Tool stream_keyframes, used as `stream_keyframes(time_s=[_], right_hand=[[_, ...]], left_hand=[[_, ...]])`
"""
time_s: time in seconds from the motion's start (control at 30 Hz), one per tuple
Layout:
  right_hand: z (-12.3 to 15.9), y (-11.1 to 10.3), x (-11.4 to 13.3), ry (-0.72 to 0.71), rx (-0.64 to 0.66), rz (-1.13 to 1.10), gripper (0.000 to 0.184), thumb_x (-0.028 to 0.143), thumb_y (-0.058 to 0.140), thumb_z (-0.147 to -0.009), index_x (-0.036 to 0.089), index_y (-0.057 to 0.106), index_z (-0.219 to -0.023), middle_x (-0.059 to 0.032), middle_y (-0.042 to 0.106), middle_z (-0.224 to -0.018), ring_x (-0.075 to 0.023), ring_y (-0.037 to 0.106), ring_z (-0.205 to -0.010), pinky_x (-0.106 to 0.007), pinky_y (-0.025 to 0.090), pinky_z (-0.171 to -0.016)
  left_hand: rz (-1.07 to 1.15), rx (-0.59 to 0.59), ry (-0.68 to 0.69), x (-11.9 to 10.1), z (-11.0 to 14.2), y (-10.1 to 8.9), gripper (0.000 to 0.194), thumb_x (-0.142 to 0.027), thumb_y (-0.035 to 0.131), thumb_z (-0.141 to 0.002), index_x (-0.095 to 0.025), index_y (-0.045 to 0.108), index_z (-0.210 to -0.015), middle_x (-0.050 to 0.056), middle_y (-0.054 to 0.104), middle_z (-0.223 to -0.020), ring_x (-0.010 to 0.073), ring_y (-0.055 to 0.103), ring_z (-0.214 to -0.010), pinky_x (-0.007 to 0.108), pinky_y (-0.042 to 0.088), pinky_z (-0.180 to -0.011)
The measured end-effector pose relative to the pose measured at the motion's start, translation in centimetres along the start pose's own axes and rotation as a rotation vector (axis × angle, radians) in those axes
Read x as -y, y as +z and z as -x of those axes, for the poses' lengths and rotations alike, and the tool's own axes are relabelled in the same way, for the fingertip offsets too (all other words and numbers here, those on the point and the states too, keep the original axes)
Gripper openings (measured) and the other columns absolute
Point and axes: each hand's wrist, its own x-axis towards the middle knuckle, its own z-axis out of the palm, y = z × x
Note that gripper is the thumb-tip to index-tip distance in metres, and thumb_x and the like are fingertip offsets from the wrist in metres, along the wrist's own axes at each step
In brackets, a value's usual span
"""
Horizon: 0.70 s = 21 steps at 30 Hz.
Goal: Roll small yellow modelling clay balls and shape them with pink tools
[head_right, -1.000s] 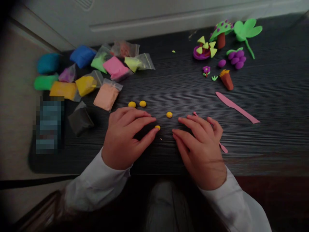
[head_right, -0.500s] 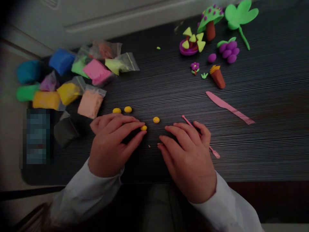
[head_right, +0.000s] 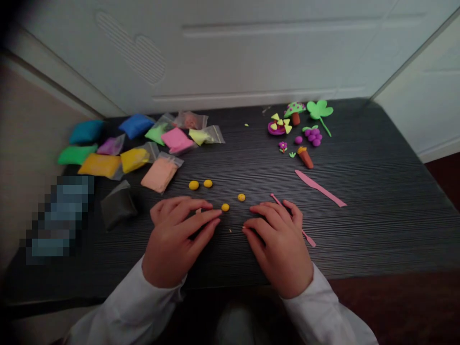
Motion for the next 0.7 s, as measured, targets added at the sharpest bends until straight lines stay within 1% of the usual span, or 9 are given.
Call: stream_keyframes(time_s=[0.07,0.17,0.33,0.5,0.57,0.63,0.7], right_hand=[[0.0,0.1,-0.1,-0.017,-0.009,0.006,0.008,0.027,0.057,-0.079,0.029,0.063,-0.084,0.0007,0.064,-0.1,-0.019,0.054,-0.1,-0.045,0.025,-0.097],[-0.1,0.2,-0.2,-0.025,-0.014,0.022,0.009,0.027,0.056,-0.08,0.028,0.063,-0.086,-0.0002,0.064,-0.1,-0.0188,0.054,-0.1,-0.045,0.025,-0.097],[-0.1,0.2,-0.1,-0.015,-0.014,0.029,0.009,0.028,0.056,-0.08,0.028,0.063,-0.085,0.0008,0.064,-0.1,-0.0178,0.054,-0.1,-0.045,0.024,-0.098],[0.0,0.3,-0.3,-0.032,-0.029,0.019,0.008,0.027,0.059,-0.077,0.029,0.062,-0.085,0.0012,0.063,-0.1,-0.0185,0.054,-0.1,-0.045,0.023,-0.099],[0.0,0.3,-0.5,-0.04,-0.031,0.019,0.009,0.026,0.059,-0.077,0.029,0.062,-0.085,0.0009,0.063,-0.1,-0.0188,0.054,-0.1,-0.045,0.024,-0.099],[0.0,0.3,-0.6,-0.043,-0.025,0.023,0.009,0.027,0.059,-0.077,0.029,0.062,-0.086,0.0008,0.063,-0.1,-0.0191,0.054,-0.1,-0.046,0.024,-0.099],[0.0,0.3,-0.6,-0.041,-0.017,0.03,0.009,0.028,0.059,-0.077,0.029,0.062,-0.085,0.0008,0.063,-0.1,-0.0195,0.054,-0.101,-0.046,0.024,-0.099]], left_hand=[[0.022,0.026,0.035,-0.2,0.7,0.2,0.014,-0.023,0.058,-0.078,-0.03,0.068,-0.083,0.0,0.067,-0.087,0.0216,0.051,-0.089,0.043,0.026,-0.082],[0.026,0.058,0.073,-0.6,1.2,0.7,0.013,-0.024,0.056,-0.08,-0.03,0.068,-0.081,-0.002,0.067,-0.08,0.0207,0.051,-0.086,0.043,0.024,-0.08],[-0.026,0.079,0.045,-1.2,0.9,1.5,0.013,-0.025,0.053,-0.082,-0.028,0.066,-0.079,-0.003,0.067,-0.075,0.0199,0.052,-0.083,0.045,0.022,-0.081],[-0.055,0.081,0.087,-2.0,0.8,1.9,0.016,-0.02,0.05,-0.083,-0.022,0.062,-0.073,-0.001,0.065,-0.074,0.0176,0.053,-0.083,0.042,0.025,-0.082],[-0.019,0.043,0.06,-1.4,1.0,1.4,0.015,-0.021,0.052,-0.082,-0.022,0.062,-0.072,-0.002,0.065,-0.075,0.0165,0.054,-0.082,0.04,0.026,-0.083],[0.026,-0.03,-0.042,0.0,1.4,0.3,0.011,-0.023,0.055,-0.08,-0.024,0.064,-0.073,-0.003,0.066,-0.076,0.0161,0.056,-0.082,0.039,0.026,-0.082],[0.001,-0.07,-0.126,1.8,1.7,-1.1,0.01,-0.023,0.056,-0.078,-0.023,0.065,-0.077,0.0,0.066,-0.078,0.0182,0.056,-0.081,0.04,0.026,-0.078]])
